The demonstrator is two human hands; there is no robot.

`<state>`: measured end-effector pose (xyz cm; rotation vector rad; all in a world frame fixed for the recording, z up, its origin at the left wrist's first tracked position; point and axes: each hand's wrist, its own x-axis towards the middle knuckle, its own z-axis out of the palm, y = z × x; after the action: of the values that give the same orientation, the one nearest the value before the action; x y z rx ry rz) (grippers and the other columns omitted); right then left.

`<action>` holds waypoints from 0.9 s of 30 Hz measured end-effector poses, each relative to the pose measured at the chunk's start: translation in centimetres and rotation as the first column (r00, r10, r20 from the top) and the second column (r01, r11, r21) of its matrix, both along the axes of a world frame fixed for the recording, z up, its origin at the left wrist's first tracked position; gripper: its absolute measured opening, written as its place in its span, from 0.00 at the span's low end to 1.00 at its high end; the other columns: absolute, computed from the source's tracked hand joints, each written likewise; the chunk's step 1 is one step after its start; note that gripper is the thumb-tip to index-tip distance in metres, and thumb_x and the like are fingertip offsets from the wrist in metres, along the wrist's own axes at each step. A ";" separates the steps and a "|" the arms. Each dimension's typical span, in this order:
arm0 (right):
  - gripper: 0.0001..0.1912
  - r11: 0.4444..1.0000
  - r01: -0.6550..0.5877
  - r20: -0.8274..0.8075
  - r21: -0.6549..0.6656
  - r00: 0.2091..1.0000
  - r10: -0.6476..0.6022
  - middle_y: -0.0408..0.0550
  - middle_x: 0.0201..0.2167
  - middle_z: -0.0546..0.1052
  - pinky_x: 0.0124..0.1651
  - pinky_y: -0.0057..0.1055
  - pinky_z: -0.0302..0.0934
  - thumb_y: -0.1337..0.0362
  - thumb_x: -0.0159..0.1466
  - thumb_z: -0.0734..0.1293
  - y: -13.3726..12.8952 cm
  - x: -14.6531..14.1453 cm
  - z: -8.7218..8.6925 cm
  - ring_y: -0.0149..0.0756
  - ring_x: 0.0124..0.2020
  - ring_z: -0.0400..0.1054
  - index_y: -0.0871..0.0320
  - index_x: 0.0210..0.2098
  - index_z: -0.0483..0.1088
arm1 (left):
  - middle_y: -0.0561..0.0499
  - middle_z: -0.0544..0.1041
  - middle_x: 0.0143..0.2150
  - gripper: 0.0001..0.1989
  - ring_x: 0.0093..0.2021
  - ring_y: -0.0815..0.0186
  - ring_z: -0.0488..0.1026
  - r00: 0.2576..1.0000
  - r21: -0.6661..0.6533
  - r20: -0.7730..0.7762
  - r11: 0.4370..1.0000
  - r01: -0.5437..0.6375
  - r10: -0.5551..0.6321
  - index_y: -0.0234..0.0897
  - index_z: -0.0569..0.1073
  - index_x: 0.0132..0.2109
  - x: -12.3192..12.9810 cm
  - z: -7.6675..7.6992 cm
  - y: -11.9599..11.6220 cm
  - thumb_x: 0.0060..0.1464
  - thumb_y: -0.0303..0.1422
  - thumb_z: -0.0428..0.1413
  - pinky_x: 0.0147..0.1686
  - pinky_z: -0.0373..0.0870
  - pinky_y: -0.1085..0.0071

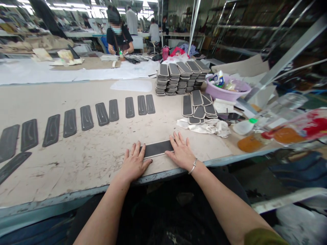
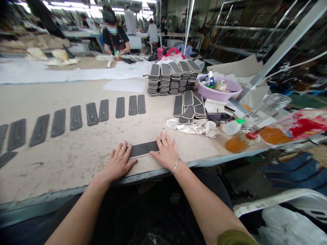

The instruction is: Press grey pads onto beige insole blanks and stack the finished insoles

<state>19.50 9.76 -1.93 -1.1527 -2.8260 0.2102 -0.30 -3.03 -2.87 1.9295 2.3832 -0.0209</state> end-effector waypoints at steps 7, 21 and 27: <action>0.39 0.972 -0.231 -0.026 -0.040 0.973 0.230 0.50 0.64 0.44 0.62 0.46 0.28 0.41 0.60 0.50 -1.4 -0.9 -0.3 0.43 0.64 0.33 0.60 0.63 0.45 | 0.38 0.42 0.66 0.36 0.65 0.50 0.39 1.000 0.010 -0.005 1.000 -0.002 0.002 0.33 0.47 0.64 0.1 -0.1 0.1 0.55 0.51 0.38 0.58 0.42 0.49; 0.35 0.992 0.100 -0.028 -0.075 0.994 -0.103 0.54 0.63 0.47 0.62 0.43 0.32 0.46 0.63 0.50 2.6 1.8 -1.1 0.44 0.64 0.35 0.63 0.62 0.47 | 0.42 0.57 0.62 0.29 0.61 0.57 0.52 0.989 0.097 0.133 0.992 -0.085 0.072 0.32 0.57 0.60 -1.1 0.6 0.5 0.57 0.44 0.38 0.57 0.50 0.59; 0.33 0.985 0.111 -0.114 -0.128 0.985 -0.126 0.53 0.62 0.53 0.61 0.45 0.33 0.48 0.61 0.57 2.4 1.6 -0.4 0.46 0.63 0.39 0.58 0.60 0.52 | 0.37 0.61 0.58 0.32 0.57 0.51 0.58 0.987 0.115 0.131 0.987 -0.113 0.098 0.27 0.63 0.55 -2.0 0.7 1.7 0.50 0.48 0.45 0.55 0.54 0.59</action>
<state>21.08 12.15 -2.30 -1.2807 -2.6602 0.4336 -2.30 -1.32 -2.18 1.7898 2.4520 0.2498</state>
